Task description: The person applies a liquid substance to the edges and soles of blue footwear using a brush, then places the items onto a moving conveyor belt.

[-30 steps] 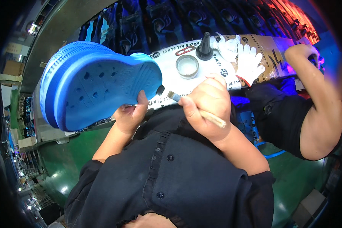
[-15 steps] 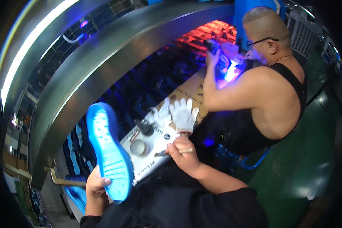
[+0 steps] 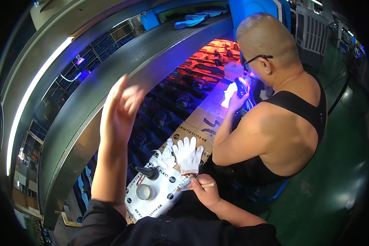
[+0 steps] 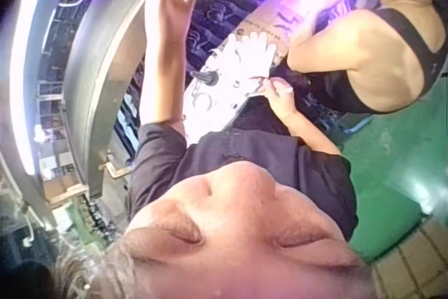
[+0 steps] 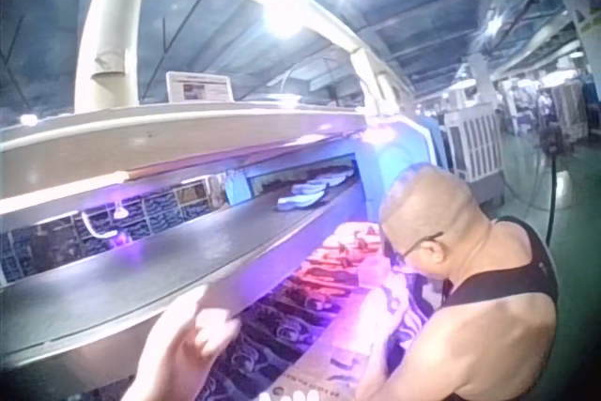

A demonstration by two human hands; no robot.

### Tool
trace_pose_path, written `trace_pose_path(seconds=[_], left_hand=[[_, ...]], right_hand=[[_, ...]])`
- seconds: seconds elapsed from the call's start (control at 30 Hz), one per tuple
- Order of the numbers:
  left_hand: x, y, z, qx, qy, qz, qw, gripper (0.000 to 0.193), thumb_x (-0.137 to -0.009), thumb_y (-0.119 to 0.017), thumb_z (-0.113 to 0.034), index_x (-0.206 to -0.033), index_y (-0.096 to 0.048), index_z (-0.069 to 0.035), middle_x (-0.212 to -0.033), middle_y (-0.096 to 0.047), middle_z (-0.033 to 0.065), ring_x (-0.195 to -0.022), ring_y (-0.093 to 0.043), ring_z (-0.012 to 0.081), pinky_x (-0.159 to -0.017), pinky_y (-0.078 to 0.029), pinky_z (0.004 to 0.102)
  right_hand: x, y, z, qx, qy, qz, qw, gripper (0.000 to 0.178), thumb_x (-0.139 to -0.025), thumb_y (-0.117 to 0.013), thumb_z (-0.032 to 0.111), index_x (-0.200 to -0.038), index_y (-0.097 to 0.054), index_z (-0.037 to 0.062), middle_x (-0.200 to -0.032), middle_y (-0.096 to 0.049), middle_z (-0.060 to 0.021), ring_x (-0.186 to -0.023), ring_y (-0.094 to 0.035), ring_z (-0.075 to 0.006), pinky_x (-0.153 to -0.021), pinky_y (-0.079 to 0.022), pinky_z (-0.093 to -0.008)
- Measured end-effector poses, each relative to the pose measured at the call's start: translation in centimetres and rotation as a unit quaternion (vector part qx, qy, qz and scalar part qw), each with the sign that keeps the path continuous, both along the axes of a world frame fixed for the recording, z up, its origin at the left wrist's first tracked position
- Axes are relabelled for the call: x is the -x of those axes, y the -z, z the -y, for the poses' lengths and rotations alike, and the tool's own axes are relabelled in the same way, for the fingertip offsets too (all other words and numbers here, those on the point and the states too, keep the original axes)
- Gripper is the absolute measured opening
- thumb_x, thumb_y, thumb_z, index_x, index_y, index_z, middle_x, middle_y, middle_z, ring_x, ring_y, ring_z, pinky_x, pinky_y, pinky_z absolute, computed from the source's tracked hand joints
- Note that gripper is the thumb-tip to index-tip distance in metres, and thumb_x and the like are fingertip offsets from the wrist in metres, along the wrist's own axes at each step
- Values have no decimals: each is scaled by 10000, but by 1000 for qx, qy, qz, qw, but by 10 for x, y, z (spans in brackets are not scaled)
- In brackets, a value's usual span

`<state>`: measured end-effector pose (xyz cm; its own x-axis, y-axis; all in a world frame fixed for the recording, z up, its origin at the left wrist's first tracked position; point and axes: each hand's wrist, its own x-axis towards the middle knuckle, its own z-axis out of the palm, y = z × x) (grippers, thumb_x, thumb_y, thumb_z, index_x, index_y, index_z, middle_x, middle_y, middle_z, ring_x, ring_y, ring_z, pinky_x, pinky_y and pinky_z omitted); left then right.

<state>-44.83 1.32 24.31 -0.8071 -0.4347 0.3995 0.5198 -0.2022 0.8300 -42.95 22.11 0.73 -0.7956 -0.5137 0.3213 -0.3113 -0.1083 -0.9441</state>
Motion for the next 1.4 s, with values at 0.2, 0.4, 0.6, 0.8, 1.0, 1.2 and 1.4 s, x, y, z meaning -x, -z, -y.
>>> trace_pose_path(seconds=[0.2, 0.4, 0.6, 0.8, 1.0, 1.2, 1.4], left_hand=[[-210, 136, 46, 143, -288, 299, 899, 334, -868, -594, -159, -1157, -514, -12, -959, -612, 115, -883, -615, 181, -757, -502, 270], [-470, 282, 43, 411, -498, 563, 516, 692, -692, -711, -229, -1259, -410, 29, -1099, -530, 228, -993, -525, 366, -863, -435, 419], [-550, 367, 27, 119, -434, 580, 679, 717, -723, -713, -255, -1284, -359, 16, -1025, -589, 185, -852, -608, 299, -687, -505, 403], [-515, 338, 32, -465, -309, 278, 782, 182, -847, -540, -264, -784, -496, -99, -589, -478, 26, -469, -425, 150, -427, -354, 274], [-446, 236, -3, -293, -379, 203, 854, 245, -831, -566, -180, -1036, -491, -69, -809, -561, 36, -577, -489, 124, -491, -401, 240], [-420, 231, -21, -135, -312, 354, 871, 518, -781, -642, -108, -1224, -413, 30, -1124, -555, 116, -1009, -559, 193, -874, -452, 324], [-381, 225, -18, -1, -403, 301, 864, 405, -824, -609, -103, -1174, -449, 24, -1073, -575, 109, -950, -560, 157, -848, -447, 301]], right_hand=[[-15, 7, 14, 30, -85, 34, 995, 319, -914, -483, 141, -675, -625, -14, -641, -563, -71, -546, -526, -130, -530, -420, -262], [-44, 8, 35, 20, -120, 105, 987, 280, -891, -529, 171, -695, -632, 0, -603, -592, -80, -560, -553, -157, -556, -428, -287], [-78, 4, 58, 13, -188, 153, 970, 290, -904, -534, 189, -701, -633, 6, -601, -581, -36, -548, -493, -92, -543, -411, -254], [-100, 10, 61, -24, -173, 154, 973, 316, -925, -487, 166, -702, -632, -4, -635, -618, -55, -569, -541, -94, -554, -437, -230], [-108, 6, 62, -24, -146, 158, 976, 371, -943, -466, 225, -689, -600, -9, -631, -578, -63, -571, -479, -96, -570, -390, -236], [-112, -12, 87, -9, -215, 156, 964, 394, -951, -426, 231, -706, -609, -18, -639, -582, -63, -593, -494, -104, -588, -392, -238], [-129, -50, 108, -11, -313, -89, 945, 292, -897, -483, 132, -672, -624, 12, -657, -604, -77, -644, -542, -179, -682, -424, -300]])
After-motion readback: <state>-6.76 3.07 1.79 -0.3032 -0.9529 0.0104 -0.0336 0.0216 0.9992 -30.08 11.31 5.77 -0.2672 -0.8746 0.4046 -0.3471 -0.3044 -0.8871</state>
